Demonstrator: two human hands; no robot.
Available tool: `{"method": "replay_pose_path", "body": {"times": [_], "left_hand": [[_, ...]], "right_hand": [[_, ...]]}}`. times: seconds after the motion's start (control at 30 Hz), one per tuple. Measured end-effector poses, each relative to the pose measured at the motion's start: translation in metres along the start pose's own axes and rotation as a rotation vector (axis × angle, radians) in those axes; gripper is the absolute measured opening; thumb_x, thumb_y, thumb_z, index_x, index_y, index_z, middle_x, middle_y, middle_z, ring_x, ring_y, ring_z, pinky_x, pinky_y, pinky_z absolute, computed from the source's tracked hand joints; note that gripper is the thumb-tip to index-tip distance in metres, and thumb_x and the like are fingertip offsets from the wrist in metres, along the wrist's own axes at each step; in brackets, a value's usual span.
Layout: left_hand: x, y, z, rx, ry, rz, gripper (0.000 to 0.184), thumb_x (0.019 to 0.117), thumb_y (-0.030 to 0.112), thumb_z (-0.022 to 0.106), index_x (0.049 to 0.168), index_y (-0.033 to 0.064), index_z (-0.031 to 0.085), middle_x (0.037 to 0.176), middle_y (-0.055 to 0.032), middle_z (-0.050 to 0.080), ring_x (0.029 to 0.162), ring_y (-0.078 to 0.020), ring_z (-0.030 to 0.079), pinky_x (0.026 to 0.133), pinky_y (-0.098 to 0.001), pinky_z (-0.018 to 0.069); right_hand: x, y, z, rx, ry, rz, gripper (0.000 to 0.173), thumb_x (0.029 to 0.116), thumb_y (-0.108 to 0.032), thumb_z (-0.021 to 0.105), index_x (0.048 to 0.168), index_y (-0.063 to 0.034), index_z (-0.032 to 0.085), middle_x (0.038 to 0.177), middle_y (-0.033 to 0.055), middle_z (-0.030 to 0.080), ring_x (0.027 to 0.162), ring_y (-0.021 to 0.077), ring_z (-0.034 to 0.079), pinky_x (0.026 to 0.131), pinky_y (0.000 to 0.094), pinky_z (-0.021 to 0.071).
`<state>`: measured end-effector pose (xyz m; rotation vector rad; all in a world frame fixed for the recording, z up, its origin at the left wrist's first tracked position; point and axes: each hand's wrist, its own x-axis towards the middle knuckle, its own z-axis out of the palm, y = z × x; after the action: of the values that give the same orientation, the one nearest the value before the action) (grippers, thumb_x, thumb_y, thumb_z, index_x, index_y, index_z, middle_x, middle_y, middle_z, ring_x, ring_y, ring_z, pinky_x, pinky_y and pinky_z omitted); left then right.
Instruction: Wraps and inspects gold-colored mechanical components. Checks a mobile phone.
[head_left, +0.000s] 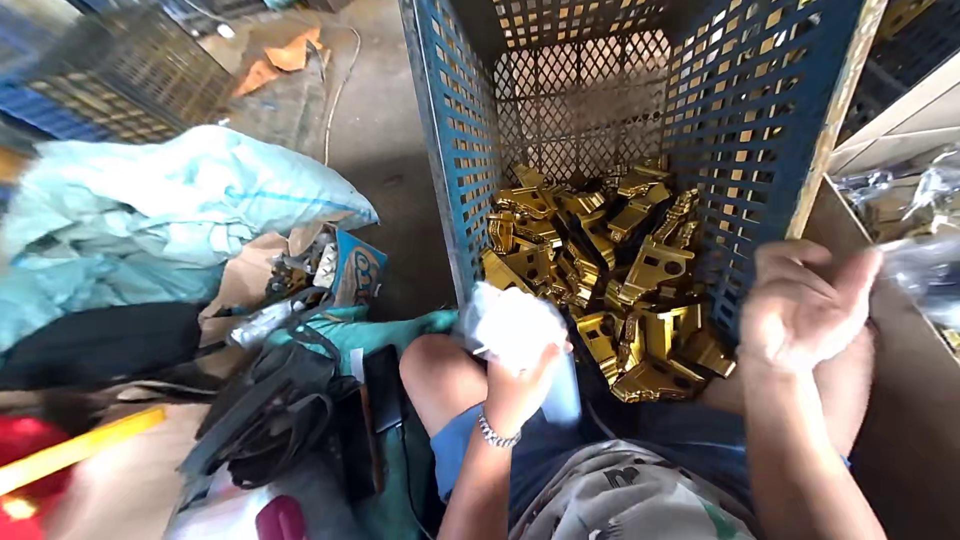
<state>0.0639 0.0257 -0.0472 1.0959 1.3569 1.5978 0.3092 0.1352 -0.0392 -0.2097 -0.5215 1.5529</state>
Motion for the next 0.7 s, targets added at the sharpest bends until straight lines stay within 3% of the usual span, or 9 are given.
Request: {"method": "replay_pose_path", "body": {"times": [0.07,0.1,0.17,0.23,0.33,0.47,0.5,0.57,0.7], "left_hand": [[0.0,-0.015,0.016,0.266,0.03,0.194,0.041,0.0785,0.008,0.084,0.106,-0.0145,0.064,0.095,-0.0095,0.074,0.091,-0.0047,0.071,0.087,-0.0221,0.0591],[0.001,-0.021,0.025,0.366,0.044,0.305,0.041,0.0773,0.013,0.085,0.102,-0.0136,0.067,0.094,-0.0125,0.073,0.093,-0.0051,0.07,0.089,-0.0211,0.0568],[-0.002,-0.021,0.035,0.392,0.033,0.384,0.033,0.0755,0.012,0.082,0.096,-0.0105,0.07,0.09,-0.0136,0.073,0.09,-0.0086,0.07,0.086,-0.0228,0.0558],[-0.009,0.0,0.033,0.034,-0.126,0.109,0.043,0.0734,0.002,0.087,0.109,-0.0084,0.065,0.1,-0.0049,0.074,0.096,-0.0061,0.071,0.09,-0.0241,0.0589],[-0.013,0.019,0.023,-0.236,-0.24,-0.223,0.024,0.0838,-0.001,0.075,0.106,0.0039,0.067,0.089,0.0051,0.074,0.078,-0.0023,0.068,0.073,-0.0223,0.0584],[0.014,-0.028,-0.019,0.418,0.148,0.122,0.036,0.0894,0.009,0.068,0.112,-0.0177,0.062,0.093,-0.0138,0.073,0.084,-0.0121,0.072,0.081,-0.0314,0.0599],[0.018,-0.03,-0.028,0.398,0.187,0.126,0.036,0.0914,0.01,0.067,0.114,-0.0174,0.06,0.092,-0.0114,0.071,0.082,-0.0106,0.071,0.08,-0.0297,0.0603],[0.01,-0.01,-0.03,0.173,0.052,0.024,0.032,0.0853,0.014,0.076,0.107,-0.0049,0.063,0.087,0.0019,0.071,0.078,-0.0045,0.069,0.076,-0.0246,0.06],[-0.023,0.006,-0.019,-0.08,-0.31,-0.059,0.032,0.0711,0.008,0.09,0.096,0.0114,0.07,0.087,0.0111,0.071,0.083,0.0013,0.067,0.078,-0.0204,0.0584]], "right_hand": [[-0.008,0.022,0.018,-0.544,-0.108,0.233,0.044,0.1047,-0.058,0.039,0.113,-0.0242,0.066,0.095,-0.0066,0.071,0.081,0.006,0.068,0.069,0.024,0.0571],[-0.016,0.037,0.025,-0.778,-0.264,0.328,0.036,0.1055,-0.04,0.049,0.125,-0.0117,0.059,0.109,0.0004,0.069,0.092,0.0092,0.068,0.079,0.0278,0.0594],[-0.029,0.057,0.037,-1.052,-0.407,0.354,0.028,0.0963,-0.019,0.067,0.116,0.0015,0.066,0.106,0.0029,0.07,0.09,0.004,0.069,0.081,0.0228,0.0602],[-0.033,0.059,0.038,-1.114,-0.366,0.326,0.011,0.0986,-0.015,0.064,0.097,-0.005,0.068,0.082,-0.0086,0.067,0.071,-0.005,0.062,0.067,0.015,0.0549],[-0.048,0.053,0.037,-1.09,-0.369,0.467,0.022,0.1053,-0.017,0.051,0.092,-0.0068,0.065,0.069,-0.0133,0.059,0.056,-0.0076,0.054,0.055,0.0127,0.0501],[-0.056,0.045,0.029,-0.96,-0.366,0.638,0.007,0.0982,-0.008,0.063,0.095,-0.0059,0.068,0.073,-0.0093,0.067,0.059,-0.0007,0.063,0.058,0.018,0.0575],[-0.057,0.046,0.028,-0.929,-0.313,0.619,0.006,0.0931,-0.007,0.069,0.089,-0.0096,0.067,0.07,-0.0096,0.068,0.055,-0.0003,0.062,0.053,0.0179,0.0558],[-0.057,0.055,0.031,-0.921,-0.282,0.56,0.023,0.0839,-0.01,0.08,0.076,-0.0161,0.06,0.063,-0.0113,0.064,0.047,-0.0025,0.057,0.045,0.0159,0.0495],[-0.054,0.075,0.038,-0.962,-0.684,0.482,0.036,0.0778,-0.022,0.085,0.062,-0.0106,0.055,0.065,-0.0112,0.058,0.06,-0.0114,0.049,0.053,0.0092,0.0384]]}}
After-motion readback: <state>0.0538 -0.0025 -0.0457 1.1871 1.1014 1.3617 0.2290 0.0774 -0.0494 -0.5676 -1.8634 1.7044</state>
